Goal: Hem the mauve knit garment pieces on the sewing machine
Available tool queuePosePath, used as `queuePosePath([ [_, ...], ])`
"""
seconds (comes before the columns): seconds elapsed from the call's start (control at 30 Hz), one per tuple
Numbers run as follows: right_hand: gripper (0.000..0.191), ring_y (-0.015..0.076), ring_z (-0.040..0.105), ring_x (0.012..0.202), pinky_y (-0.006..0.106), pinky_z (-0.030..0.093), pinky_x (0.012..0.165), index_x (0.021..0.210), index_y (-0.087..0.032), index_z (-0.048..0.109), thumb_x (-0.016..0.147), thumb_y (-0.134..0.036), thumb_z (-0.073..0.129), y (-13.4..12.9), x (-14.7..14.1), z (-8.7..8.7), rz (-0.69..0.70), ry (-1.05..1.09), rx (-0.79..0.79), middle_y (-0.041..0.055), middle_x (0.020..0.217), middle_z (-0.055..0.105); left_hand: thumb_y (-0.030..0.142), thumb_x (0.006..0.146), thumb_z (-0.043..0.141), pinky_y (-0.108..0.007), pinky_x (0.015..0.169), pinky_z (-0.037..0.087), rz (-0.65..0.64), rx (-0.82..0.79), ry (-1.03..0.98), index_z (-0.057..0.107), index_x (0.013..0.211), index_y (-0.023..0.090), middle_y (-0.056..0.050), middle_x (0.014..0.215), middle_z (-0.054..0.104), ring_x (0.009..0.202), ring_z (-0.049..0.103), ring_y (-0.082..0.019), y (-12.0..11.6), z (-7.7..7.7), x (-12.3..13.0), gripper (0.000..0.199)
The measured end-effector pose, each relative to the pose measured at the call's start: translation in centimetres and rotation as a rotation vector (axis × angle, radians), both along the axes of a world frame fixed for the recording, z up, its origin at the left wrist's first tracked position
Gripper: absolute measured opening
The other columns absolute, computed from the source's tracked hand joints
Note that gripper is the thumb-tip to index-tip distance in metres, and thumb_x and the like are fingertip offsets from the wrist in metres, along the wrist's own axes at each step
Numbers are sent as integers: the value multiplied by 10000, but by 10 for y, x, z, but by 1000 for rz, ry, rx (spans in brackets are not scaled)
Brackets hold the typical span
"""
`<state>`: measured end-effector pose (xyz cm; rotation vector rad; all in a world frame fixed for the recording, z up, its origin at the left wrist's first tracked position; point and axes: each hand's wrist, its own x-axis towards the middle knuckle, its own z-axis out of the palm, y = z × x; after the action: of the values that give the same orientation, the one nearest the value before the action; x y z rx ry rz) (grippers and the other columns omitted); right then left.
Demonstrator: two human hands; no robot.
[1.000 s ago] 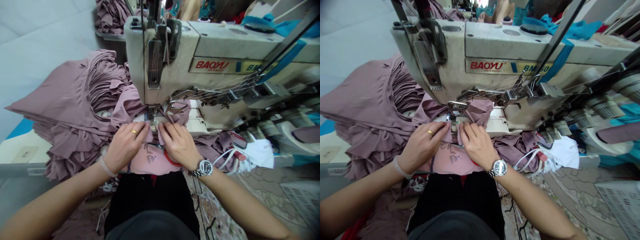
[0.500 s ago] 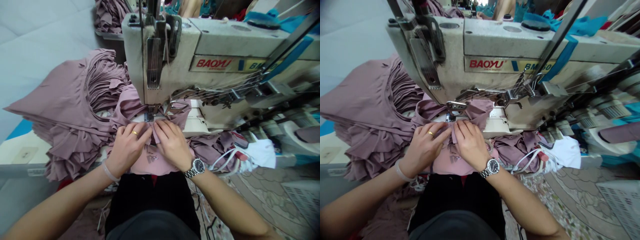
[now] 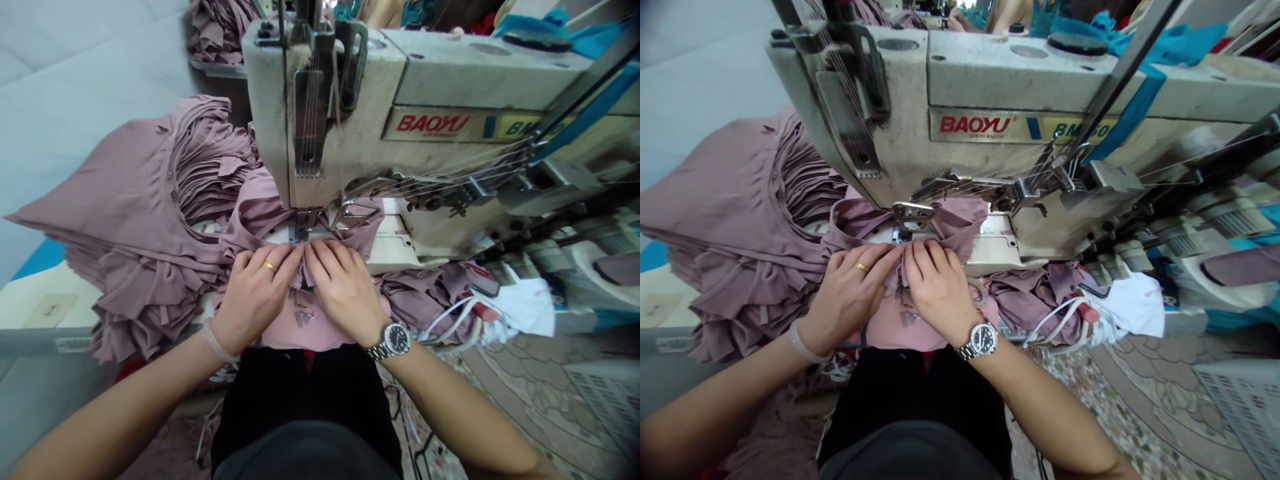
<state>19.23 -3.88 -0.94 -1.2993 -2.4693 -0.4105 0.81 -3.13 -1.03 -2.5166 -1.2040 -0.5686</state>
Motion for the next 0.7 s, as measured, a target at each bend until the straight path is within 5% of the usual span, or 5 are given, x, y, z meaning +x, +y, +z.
queuePosePath([
  [0.7, 397, 282, 461, 1186, 442, 408, 963, 1295, -65, 565, 961, -233, 431, 9, 1, 1, 46, 161, -63, 119, 1319, 591, 147, 932, 484, -385, 803, 377, 29, -1, 55, 548, 1327, 106, -109, 1333, 576, 1149, 529, -250, 6, 6, 3, 402],
])
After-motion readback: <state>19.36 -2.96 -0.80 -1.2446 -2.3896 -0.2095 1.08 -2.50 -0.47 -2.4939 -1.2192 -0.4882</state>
